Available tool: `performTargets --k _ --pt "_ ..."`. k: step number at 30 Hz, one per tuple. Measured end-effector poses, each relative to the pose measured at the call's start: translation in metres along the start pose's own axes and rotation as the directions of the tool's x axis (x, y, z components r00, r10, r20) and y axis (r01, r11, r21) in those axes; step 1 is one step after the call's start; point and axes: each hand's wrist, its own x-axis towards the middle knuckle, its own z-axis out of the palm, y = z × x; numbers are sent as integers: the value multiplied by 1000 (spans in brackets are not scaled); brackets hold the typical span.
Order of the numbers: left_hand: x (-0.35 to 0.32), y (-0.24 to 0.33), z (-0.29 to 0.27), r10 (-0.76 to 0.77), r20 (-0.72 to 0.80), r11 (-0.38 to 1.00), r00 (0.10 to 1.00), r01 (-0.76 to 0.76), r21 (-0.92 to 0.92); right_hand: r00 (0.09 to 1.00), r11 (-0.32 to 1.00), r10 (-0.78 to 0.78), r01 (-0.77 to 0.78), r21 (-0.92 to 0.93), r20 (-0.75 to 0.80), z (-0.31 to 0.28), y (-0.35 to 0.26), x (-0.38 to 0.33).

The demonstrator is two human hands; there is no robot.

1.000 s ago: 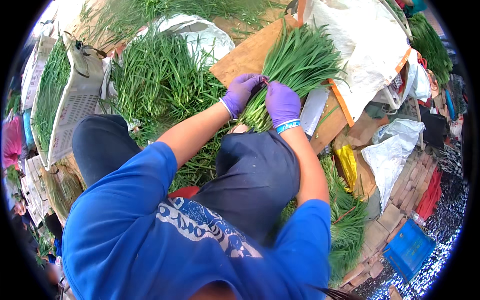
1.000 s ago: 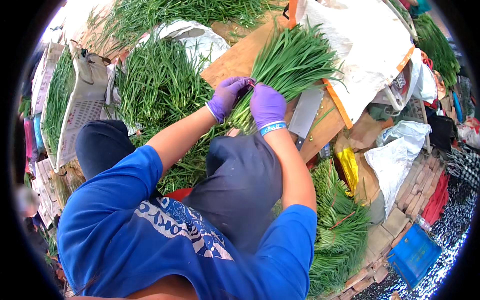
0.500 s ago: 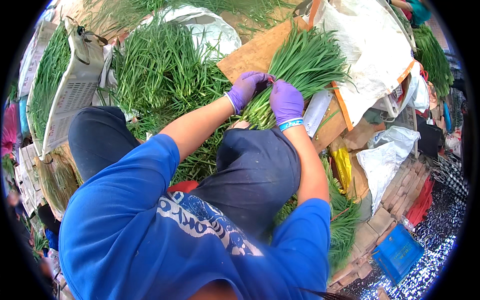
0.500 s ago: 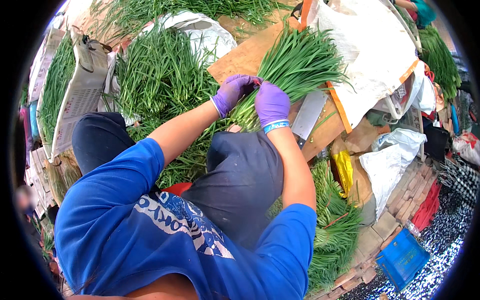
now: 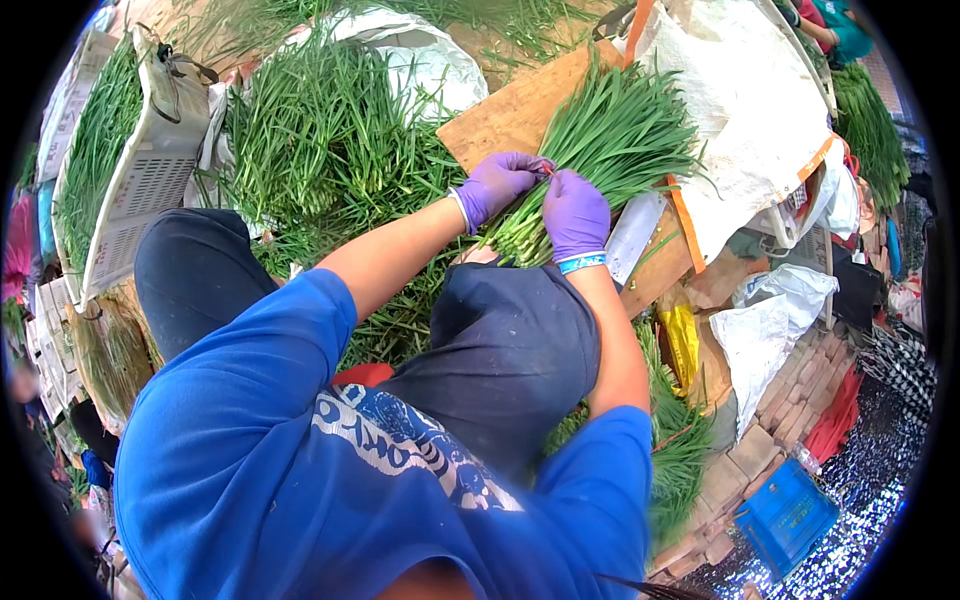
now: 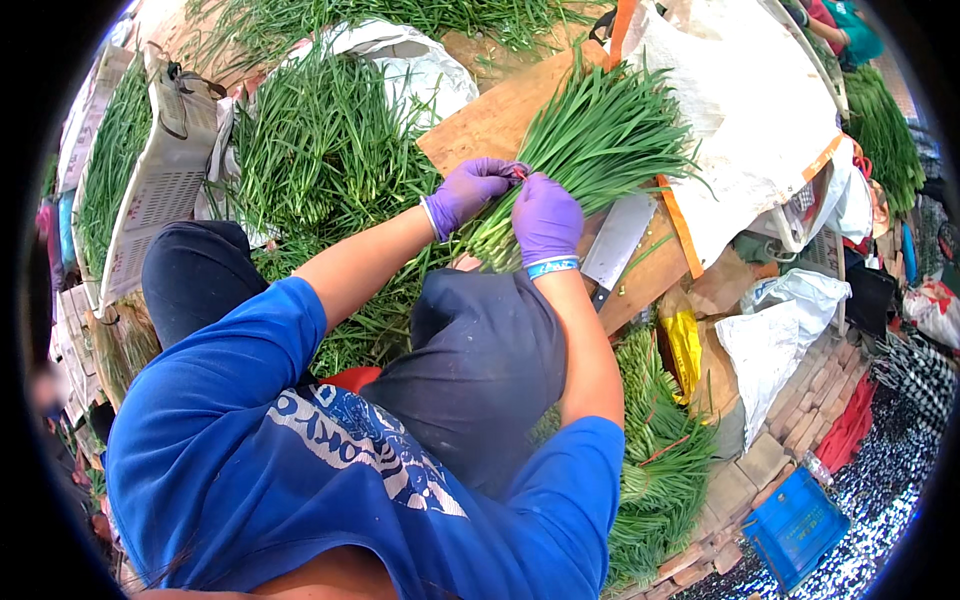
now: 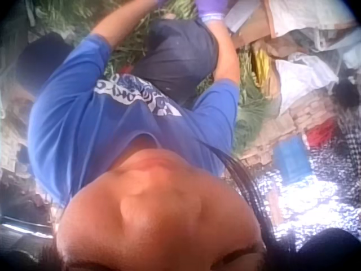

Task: The person bundles green produce by hand, gathering a handful of stalks from a pile on the floor, securing them with a red tie, and placing the finished bundle onto a large stack of similar vegetable bundles.

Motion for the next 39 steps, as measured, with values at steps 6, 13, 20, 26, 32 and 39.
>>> performTargets --k 6,13,20,26,32,39 --pt "-5 0 13 70 -124 982 990 -47 183 997 999 45 -45 9 58 -3 -3 0" --pt "-3 -6 15 262 -138 896 955 -187 404 997 998 55 -56 22 60 -1 -1 1" --pt "-3 7 16 304 -53 649 951 -166 742 996 997 70 -72 42 58 -3 -1 -1" --pt "-2 -15 12 368 -154 836 917 -254 486 995 996 82 -83 17 60 -2 -3 0" --pt "2 -14 9 233 -171 875 957 -129 467 994 998 61 -61 -8 90 -4 -4 2" --pt "-3 -2 11 182 -155 867 971 -85 491 998 1000 4 -5 13 65 -3 0 0"
